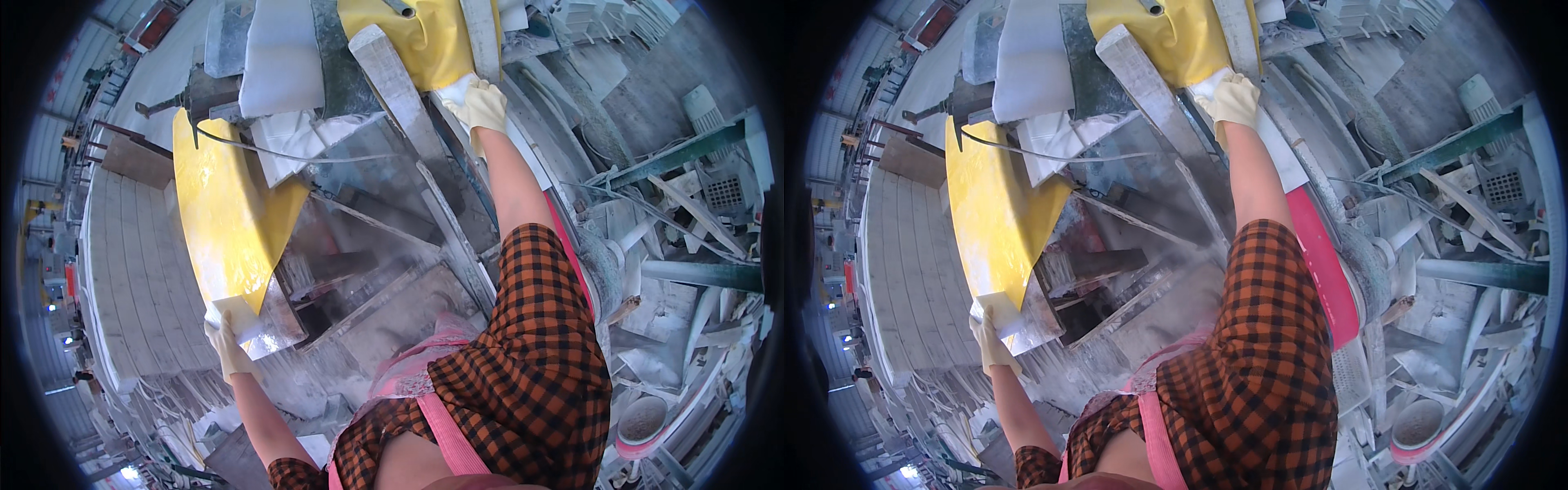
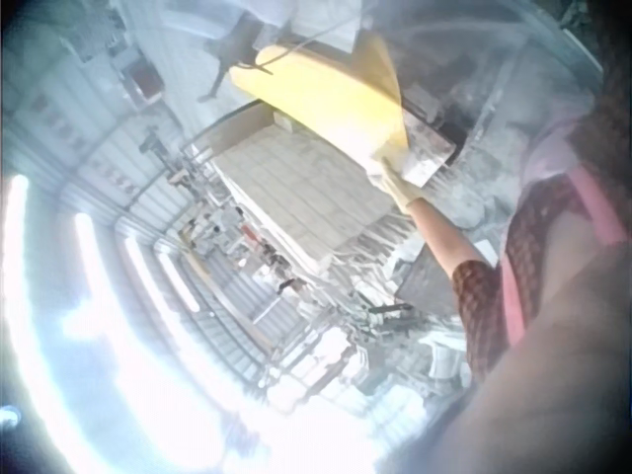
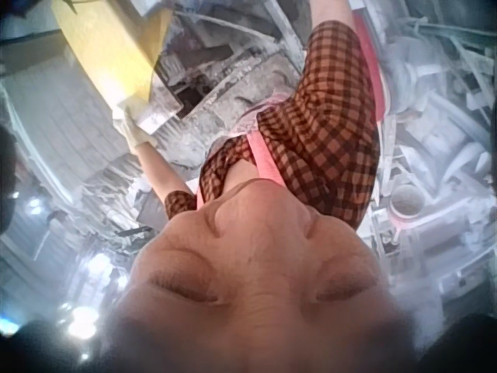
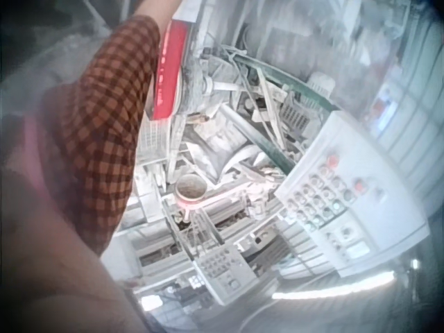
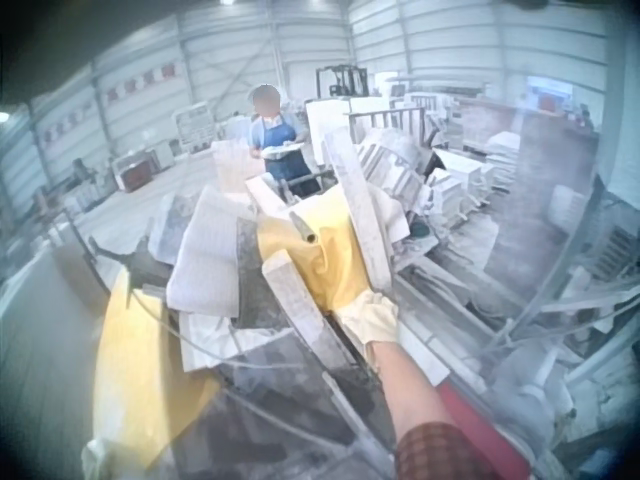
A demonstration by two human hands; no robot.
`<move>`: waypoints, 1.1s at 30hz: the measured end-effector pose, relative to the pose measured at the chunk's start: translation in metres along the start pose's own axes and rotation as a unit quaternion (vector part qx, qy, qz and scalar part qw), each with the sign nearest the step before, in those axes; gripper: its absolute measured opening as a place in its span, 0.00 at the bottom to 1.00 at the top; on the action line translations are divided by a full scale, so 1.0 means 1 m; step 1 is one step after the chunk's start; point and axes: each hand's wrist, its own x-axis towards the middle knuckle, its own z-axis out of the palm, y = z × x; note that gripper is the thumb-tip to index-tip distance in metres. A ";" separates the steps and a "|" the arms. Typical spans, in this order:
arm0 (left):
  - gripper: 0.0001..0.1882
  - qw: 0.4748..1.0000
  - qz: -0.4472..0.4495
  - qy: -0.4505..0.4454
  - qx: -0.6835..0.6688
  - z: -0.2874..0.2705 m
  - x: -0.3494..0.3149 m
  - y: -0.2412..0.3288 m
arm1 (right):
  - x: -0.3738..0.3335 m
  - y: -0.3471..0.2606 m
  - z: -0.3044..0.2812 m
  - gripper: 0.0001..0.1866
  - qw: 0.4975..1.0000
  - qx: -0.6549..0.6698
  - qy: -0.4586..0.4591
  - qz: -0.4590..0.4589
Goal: The person repeatedly picks up small white rectangular blocks from a yellow tray and places them into a curved segmented rack. They handle the blocks one at a time, occasionally adjusting their position in the rack. The process continues throughout the clip.
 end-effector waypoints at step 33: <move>0.33 0.997 0.046 -0.056 -0.028 0.004 -0.005 0.001 | -0.259 0.177 -0.202 0.49 0.927 0.098 -0.297 -0.207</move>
